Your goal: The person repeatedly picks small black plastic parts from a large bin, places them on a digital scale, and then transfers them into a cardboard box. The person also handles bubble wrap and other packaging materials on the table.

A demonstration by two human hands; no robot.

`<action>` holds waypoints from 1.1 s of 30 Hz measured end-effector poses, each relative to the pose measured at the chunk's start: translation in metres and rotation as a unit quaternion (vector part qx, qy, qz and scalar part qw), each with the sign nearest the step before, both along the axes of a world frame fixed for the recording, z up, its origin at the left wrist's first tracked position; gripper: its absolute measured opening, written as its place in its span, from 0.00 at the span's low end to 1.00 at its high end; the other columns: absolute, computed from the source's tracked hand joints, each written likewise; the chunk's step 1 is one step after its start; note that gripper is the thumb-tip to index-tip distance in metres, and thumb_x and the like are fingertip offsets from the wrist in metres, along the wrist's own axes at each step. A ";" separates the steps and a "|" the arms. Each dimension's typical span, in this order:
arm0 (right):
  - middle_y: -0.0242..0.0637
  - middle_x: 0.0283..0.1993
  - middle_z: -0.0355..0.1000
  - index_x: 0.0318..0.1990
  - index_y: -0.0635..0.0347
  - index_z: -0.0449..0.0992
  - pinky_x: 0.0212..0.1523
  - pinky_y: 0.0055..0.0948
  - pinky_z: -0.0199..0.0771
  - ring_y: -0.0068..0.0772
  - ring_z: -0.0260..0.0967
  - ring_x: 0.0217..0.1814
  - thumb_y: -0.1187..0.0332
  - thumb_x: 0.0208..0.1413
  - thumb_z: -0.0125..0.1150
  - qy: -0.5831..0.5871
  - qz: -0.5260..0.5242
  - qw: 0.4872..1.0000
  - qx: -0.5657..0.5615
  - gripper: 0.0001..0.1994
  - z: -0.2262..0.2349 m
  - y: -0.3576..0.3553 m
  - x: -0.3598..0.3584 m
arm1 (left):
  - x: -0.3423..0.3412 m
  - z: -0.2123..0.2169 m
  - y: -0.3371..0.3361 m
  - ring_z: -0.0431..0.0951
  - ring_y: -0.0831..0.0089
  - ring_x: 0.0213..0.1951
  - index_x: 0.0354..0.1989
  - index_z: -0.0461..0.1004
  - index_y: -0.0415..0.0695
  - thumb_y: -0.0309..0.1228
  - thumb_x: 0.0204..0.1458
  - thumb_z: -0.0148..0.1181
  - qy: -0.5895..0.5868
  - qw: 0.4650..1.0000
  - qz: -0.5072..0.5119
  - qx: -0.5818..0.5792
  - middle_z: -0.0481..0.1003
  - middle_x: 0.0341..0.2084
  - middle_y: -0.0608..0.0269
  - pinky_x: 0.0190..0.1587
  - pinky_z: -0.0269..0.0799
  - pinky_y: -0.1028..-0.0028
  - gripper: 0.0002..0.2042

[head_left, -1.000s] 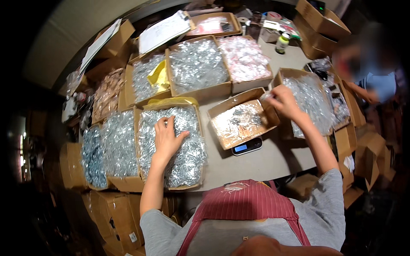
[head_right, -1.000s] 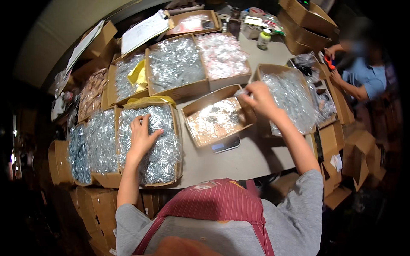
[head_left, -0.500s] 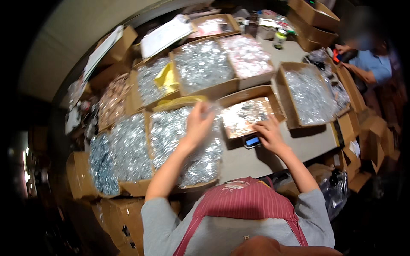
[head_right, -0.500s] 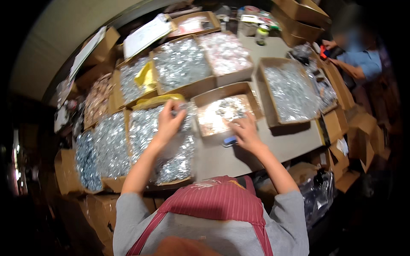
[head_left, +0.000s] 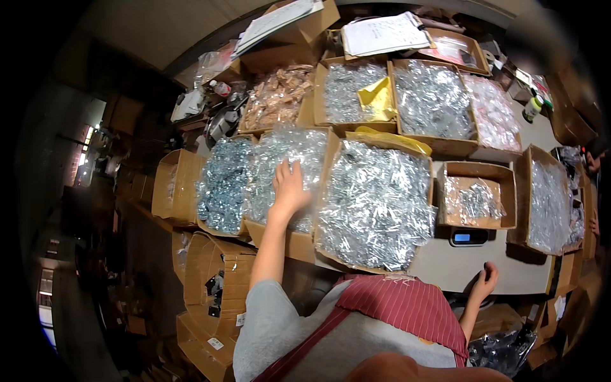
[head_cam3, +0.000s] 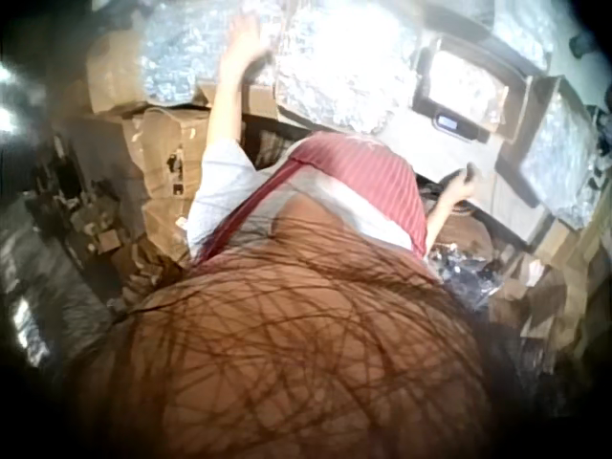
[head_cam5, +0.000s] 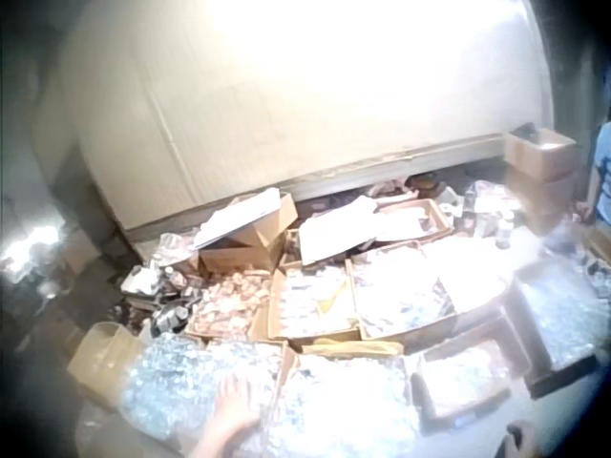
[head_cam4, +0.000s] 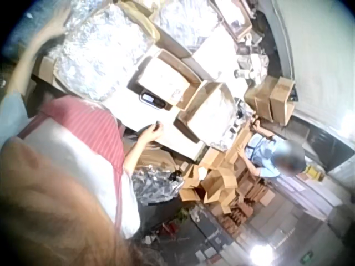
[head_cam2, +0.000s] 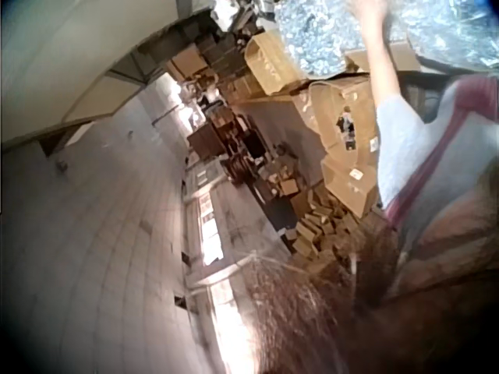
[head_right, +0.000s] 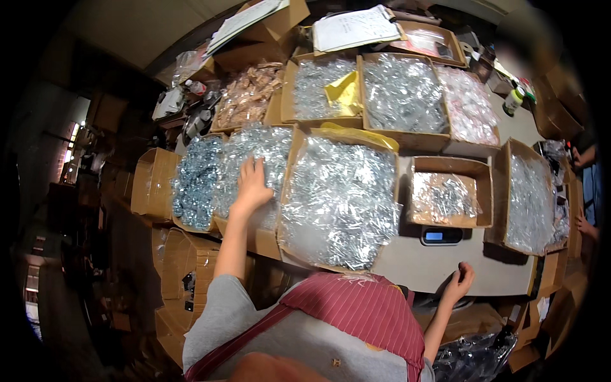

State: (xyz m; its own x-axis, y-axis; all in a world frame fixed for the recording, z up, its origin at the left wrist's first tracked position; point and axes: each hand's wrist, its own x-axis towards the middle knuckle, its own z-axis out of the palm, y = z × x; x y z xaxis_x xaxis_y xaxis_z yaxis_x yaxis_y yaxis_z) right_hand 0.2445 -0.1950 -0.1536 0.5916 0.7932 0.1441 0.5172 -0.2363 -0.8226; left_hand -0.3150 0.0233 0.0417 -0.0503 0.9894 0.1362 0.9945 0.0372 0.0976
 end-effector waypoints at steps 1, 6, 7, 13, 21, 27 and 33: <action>0.43 0.48 0.69 0.47 0.65 0.73 0.56 0.38 0.64 0.43 0.67 0.51 0.81 0.52 0.48 -0.107 0.010 0.994 -0.009 0.15 0.000 0.005 -0.017 | -0.013 -0.009 -0.013 0.63 0.45 0.62 0.58 0.67 0.43 0.31 0.51 0.59 0.048 0.999 0.002 -0.016 0.62 0.62 0.40 0.63 0.61 0.59 0.24; 0.44 0.43 0.67 0.42 0.63 0.71 0.52 0.44 0.59 0.50 0.62 0.49 0.80 0.43 0.47 -0.229 0.034 0.973 -0.018 0.15 0.008 0.040 -0.050 | -0.054 -0.014 -0.011 0.79 0.59 0.44 0.48 0.74 0.42 0.26 0.56 0.52 -0.276 0.959 -0.025 0.063 0.77 0.42 0.48 0.48 0.72 0.64 0.12; 0.44 0.42 0.67 0.40 0.63 0.71 0.51 0.44 0.60 0.50 0.62 0.48 0.80 0.44 0.47 -0.228 0.037 0.973 -0.007 0.14 0.007 0.049 -0.050 | -0.062 -0.019 -0.009 0.80 0.63 0.40 0.45 0.75 0.42 0.24 0.56 0.51 -0.368 0.921 0.003 0.128 0.79 0.37 0.52 0.46 0.73 0.66 0.10; 0.44 0.36 0.65 0.31 0.64 0.66 0.46 0.45 0.59 0.52 0.62 0.41 0.77 0.45 0.48 -0.271 0.001 0.963 -0.002 0.04 -0.009 0.072 -0.037 | -0.191 -0.003 0.025 0.74 0.80 0.30 0.41 0.75 0.42 0.22 0.54 0.52 -0.518 0.822 0.111 0.210 0.76 0.27 0.64 0.35 0.70 0.76 0.08; 0.44 0.41 0.67 0.38 0.63 0.69 0.51 0.44 0.58 0.50 0.62 0.47 0.76 0.51 0.48 -0.257 0.017 0.966 0.016 0.07 -0.005 0.052 -0.055 | -0.272 -0.044 0.063 0.79 0.48 0.37 0.39 0.78 0.45 0.37 0.49 0.63 -0.085 0.973 0.180 0.116 0.80 0.30 0.50 0.41 0.72 0.54 0.12; 0.47 0.42 0.66 0.38 0.64 0.69 0.52 0.45 0.59 0.52 0.62 0.48 0.75 0.51 0.49 -0.205 0.033 0.978 0.017 0.07 0.000 0.036 -0.061 | -0.252 -0.021 0.065 0.75 0.64 0.23 0.33 0.77 0.40 0.38 0.56 0.60 -0.277 0.913 0.189 0.232 0.74 0.17 0.60 0.29 0.69 0.66 0.12; 0.45 0.33 0.67 0.27 0.62 0.69 0.46 0.46 0.61 0.51 0.64 0.41 0.78 0.42 0.51 -0.187 -0.024 0.981 0.037 0.03 -0.005 0.048 -0.051 | -0.034 0.050 0.043 0.56 0.89 0.14 0.29 0.77 0.42 0.37 0.57 0.60 -0.703 0.711 0.022 -0.021 0.57 0.10 0.79 0.17 0.52 0.82 0.12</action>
State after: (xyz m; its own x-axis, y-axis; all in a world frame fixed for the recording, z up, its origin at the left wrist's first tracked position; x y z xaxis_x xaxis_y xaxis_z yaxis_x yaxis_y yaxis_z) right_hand 0.1940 -0.1472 -0.1583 0.5237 0.7441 0.4149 0.7753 -0.2144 -0.5941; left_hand -0.3486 0.0664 0.0916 -0.1385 0.9843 -0.1091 -0.0858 0.0978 0.9915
